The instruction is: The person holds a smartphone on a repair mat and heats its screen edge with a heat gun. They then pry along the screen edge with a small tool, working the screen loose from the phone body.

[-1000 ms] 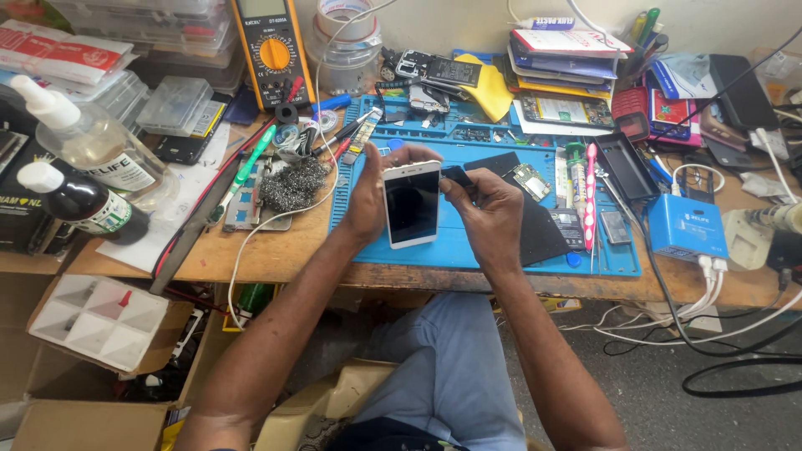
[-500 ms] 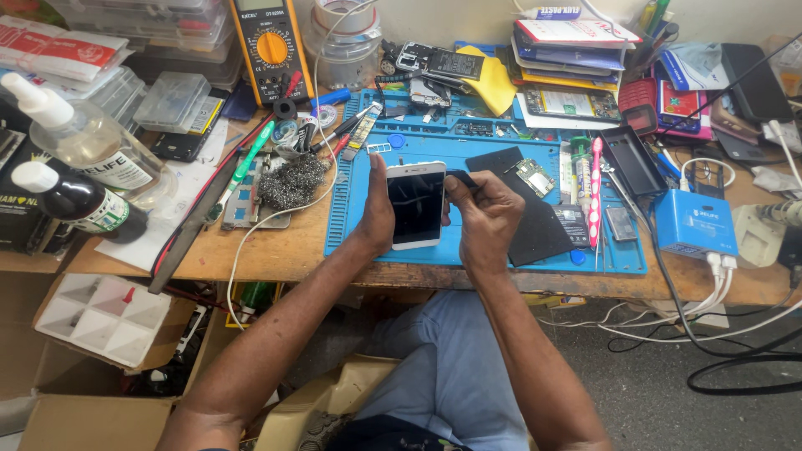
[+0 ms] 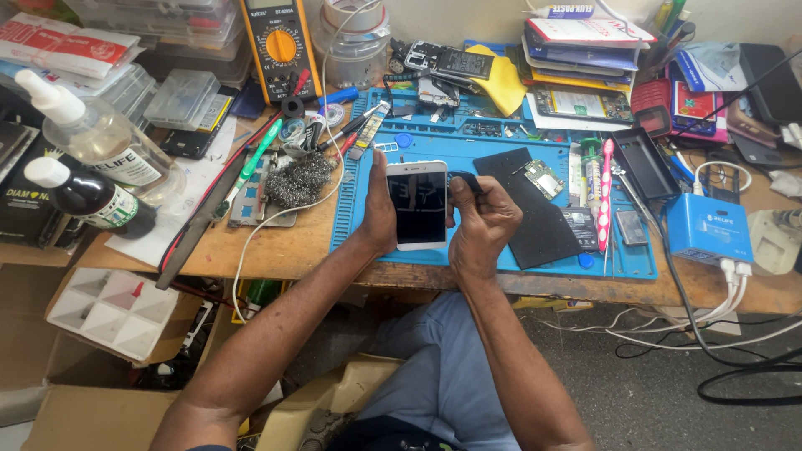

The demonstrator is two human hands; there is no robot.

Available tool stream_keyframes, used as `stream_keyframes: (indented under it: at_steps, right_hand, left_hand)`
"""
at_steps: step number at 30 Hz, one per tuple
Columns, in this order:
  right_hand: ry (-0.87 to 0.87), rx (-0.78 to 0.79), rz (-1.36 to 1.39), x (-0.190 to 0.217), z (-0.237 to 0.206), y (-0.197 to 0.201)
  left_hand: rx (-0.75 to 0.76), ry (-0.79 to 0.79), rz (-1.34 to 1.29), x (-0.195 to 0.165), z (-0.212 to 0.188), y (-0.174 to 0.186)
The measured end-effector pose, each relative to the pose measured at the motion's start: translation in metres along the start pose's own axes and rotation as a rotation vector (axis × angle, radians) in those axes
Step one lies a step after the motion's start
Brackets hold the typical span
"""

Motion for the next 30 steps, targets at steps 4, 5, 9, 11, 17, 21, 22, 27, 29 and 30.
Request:
stream_keyframes:
  at_steps: [4, 5, 9, 11, 17, 21, 22, 27, 29, 30]
  right_hand:
    - [0.023, 0.021, -0.034, 0.003, 0.0, 0.0]
    - [0.042, 0.044, -0.059, 0.005, 0.001, 0.0]
    - [0.064, 0.038, -0.185, 0.009, 0.0, 0.0]
    - [0.074, 0.04, -0.233, 0.009, 0.0, -0.001]
    - [0.108, 0.032, -0.267, 0.005, 0.001, 0.0]
    - [0.139, 0.022, -0.313, 0.002, 0.0, -0.003]
    - [0.142, 0.019, -0.316, 0.003, 0.0, -0.004]
    - [0.062, 0.059, -0.328, 0.018, 0.006, -0.002]
    - [-0.037, 0.12, -0.453, 0.029, 0.015, 0.007]
    - [-0.09, 0.153, -0.376, 0.034, 0.019, 0.01]
  left_hand:
    - [-0.062, -0.023, 0.065, -0.005, -0.001, -0.004]
    - [-0.028, -0.028, 0.078, -0.005, -0.001, -0.005]
    - [0.083, -0.041, 0.082, 0.0, -0.001, -0.001]
    - [0.018, -0.071, 0.071, 0.006, 0.002, 0.007]
    - [-0.26, -0.168, 0.109, 0.027, 0.014, 0.036]
    - [-0.179, -0.106, 0.063, 0.029, 0.013, 0.037]
    - [-0.145, -0.092, 0.048, 0.027, 0.011, 0.034]
    - [0.016, -0.025, 0.085, 0.008, 0.006, 0.011]
    - [0.041, 0.039, 0.021, 0.0, 0.007, 0.0]
    - [0.005, 0.075, -0.004, -0.005, 0.009, -0.005]
Point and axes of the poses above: each hand's wrist, its own z-axis towards the middle knuckle, its own y-axis out of the back of the hand, x = y × z, the point moved 1 cm from there along z, towards the middle knuckle, and after that the axes turned 1 degree about -z, right-handed, at the moved point
